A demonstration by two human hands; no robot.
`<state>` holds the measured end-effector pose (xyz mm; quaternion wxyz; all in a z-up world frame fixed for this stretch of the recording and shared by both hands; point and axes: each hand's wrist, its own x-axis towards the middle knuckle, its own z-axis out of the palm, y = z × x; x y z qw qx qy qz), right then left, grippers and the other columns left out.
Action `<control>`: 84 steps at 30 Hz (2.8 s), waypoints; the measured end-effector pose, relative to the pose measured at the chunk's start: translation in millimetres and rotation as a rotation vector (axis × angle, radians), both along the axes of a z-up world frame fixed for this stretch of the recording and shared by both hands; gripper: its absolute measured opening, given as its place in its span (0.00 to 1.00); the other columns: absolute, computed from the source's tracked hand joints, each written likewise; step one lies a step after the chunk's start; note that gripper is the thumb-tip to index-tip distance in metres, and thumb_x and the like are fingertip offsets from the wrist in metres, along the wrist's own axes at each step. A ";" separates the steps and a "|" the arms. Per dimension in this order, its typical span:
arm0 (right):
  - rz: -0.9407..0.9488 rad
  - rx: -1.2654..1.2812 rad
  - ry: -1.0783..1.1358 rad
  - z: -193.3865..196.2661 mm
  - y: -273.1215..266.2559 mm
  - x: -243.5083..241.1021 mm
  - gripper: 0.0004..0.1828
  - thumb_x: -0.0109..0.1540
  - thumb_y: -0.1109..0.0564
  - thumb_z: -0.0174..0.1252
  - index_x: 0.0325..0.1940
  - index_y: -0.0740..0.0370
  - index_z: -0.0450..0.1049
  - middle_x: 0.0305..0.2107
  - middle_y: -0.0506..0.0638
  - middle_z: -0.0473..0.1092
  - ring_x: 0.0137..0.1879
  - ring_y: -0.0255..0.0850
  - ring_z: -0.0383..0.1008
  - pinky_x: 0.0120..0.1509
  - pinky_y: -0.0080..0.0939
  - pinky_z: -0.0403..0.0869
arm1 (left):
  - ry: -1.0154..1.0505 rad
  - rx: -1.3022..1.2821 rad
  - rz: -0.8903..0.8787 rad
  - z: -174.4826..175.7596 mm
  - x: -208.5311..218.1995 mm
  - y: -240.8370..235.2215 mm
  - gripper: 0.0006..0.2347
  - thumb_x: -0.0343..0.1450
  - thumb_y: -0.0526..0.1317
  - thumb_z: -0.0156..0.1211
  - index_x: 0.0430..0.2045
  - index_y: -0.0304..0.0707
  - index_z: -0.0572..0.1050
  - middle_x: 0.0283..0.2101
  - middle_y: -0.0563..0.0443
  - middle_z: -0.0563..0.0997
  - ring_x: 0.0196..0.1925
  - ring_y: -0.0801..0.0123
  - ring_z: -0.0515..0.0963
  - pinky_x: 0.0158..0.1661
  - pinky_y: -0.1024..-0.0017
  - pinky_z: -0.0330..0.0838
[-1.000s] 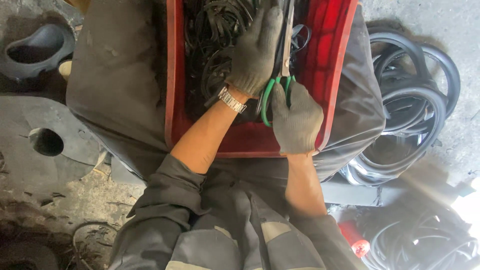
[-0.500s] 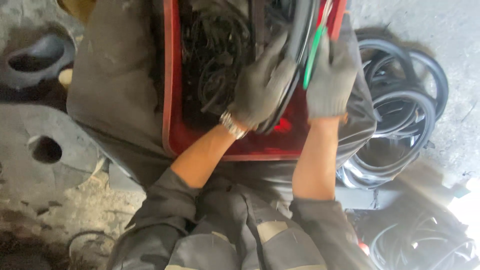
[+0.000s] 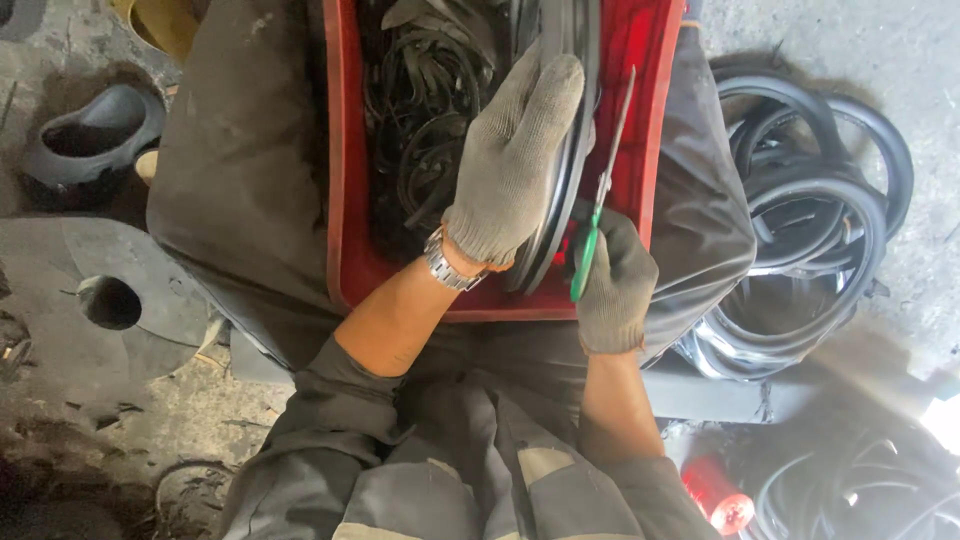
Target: The person uses scissors to cut long black rubber strips while sitting on the floor with a red bin between their legs.
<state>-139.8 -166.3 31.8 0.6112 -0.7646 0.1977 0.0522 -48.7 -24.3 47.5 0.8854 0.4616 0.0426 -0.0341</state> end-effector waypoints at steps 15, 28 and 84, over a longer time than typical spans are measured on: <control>0.231 -0.441 -0.271 -27.1 14.6 -26.4 0.11 0.65 0.59 0.58 0.50 0.67 0.74 0.33 0.55 0.72 0.35 0.43 0.74 0.43 0.41 0.74 | -0.140 0.612 0.202 -70.5 67.3 11.3 0.17 0.82 0.51 0.44 0.44 0.36 0.76 0.34 0.53 0.82 0.35 0.76 0.81 0.39 0.76 0.77; 0.295 -0.740 -0.166 -36.0 41.5 5.8 0.17 0.64 0.47 0.64 0.48 0.63 0.74 0.34 0.59 0.74 0.38 0.58 0.78 0.40 0.53 0.74 | -0.077 0.495 0.225 -140.4 68.6 18.1 0.24 0.79 0.57 0.47 0.35 0.32 0.78 0.24 0.56 0.78 0.24 0.78 0.76 0.29 0.76 0.74; 0.239 -0.396 -0.092 1.8 9.1 -13.5 0.09 0.67 0.60 0.56 0.50 0.66 0.75 0.27 0.52 0.69 0.31 0.34 0.69 0.38 0.36 0.70 | -0.132 0.700 0.161 -63.6 20.3 10.8 0.22 0.87 0.49 0.46 0.75 0.41 0.54 0.74 0.44 0.68 0.72 0.63 0.75 0.69 0.73 0.72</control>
